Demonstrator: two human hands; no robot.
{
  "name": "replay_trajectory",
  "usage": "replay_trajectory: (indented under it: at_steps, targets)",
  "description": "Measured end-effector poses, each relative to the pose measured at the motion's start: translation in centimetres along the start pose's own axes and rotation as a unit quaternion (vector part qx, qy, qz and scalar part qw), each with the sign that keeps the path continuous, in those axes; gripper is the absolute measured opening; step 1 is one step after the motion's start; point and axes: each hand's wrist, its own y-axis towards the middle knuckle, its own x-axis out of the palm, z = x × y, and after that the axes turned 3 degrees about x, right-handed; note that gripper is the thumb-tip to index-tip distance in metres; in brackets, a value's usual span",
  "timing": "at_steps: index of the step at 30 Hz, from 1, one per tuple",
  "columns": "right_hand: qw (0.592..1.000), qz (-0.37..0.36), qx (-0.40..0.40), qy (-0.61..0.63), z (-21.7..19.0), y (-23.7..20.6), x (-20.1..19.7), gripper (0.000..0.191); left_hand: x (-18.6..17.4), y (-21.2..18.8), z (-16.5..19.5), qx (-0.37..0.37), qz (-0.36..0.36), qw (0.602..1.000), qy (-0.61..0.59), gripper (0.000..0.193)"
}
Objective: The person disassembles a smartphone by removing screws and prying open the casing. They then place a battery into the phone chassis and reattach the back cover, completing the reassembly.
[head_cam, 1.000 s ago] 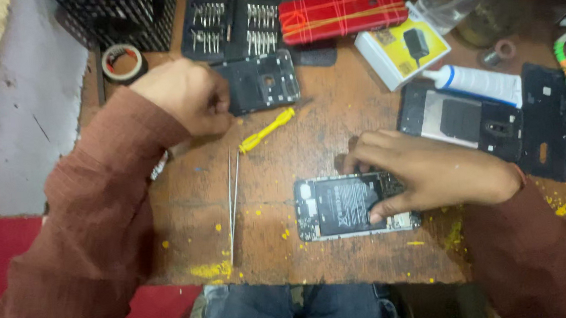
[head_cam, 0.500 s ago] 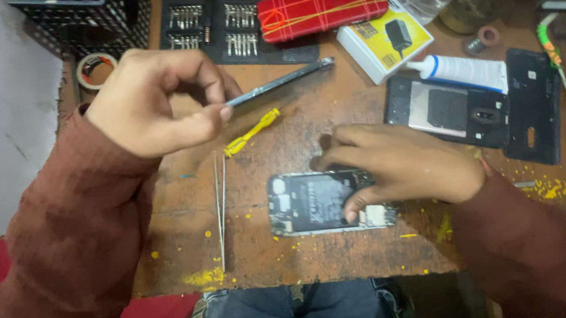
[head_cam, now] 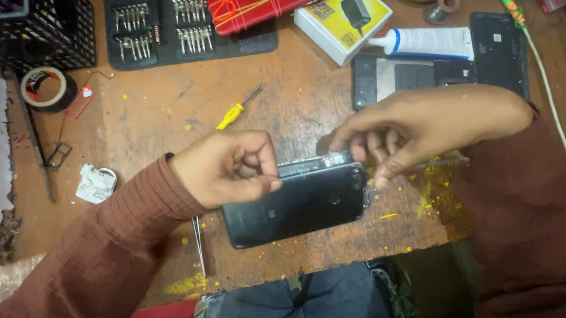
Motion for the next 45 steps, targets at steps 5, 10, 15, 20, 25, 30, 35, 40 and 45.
replay_trajectory:
  at_steps: [5,10,15,20,25,30,35,40,45]
  targets:
    - [0.994,0.048,0.004,-0.101,-1.4,0.7,0.2,0.057,0.4,0.2,0.6,0.058,0.022,0.993,0.100,0.011]
    - [0.986,0.012,0.104,-0.129,-1.8,0.3,0.2,0.033,1.0,0.0,1.4,0.138,0.076,0.935,0.319,0.018]
    - [0.985,0.048,0.085,-0.141,-1.9,0.3,0.2,0.026,1.4,0.0,2.2,0.213,0.044,0.843,0.493,0.036]
    - [0.985,0.052,0.107,-0.125,-2.3,0.3,0.0,0.033,2.2,-0.5,3.5,0.137,-0.005,0.793,0.594,0.099]
    - [0.988,0.059,0.114,-0.089,-3.1,0.4,0.6,0.046,4.4,-0.8,4.7,0.113,-0.014,0.748,0.654,0.111]
    - [0.990,0.069,0.098,-0.080,-3.2,0.4,0.6,0.047,5.1,-0.7,5.7,0.075,-0.036,0.782,0.618,0.094]
    - [0.990,0.079,0.076,-0.091,-3.2,0.4,0.5,0.043,6.0,-1.0,5.5,0.087,-0.034,0.730,0.678,0.091]
    - [0.986,0.075,0.109,-0.102,-3.8,0.5,0.6,0.040,6.2,-1.4,5.0,0.105,-0.018,0.708,0.698,0.097]
    - [0.982,0.067,0.127,-0.124,-4.0,0.6,0.7,0.035,5.8,-1.2,4.9,0.095,-0.016,0.729,0.678,0.091]
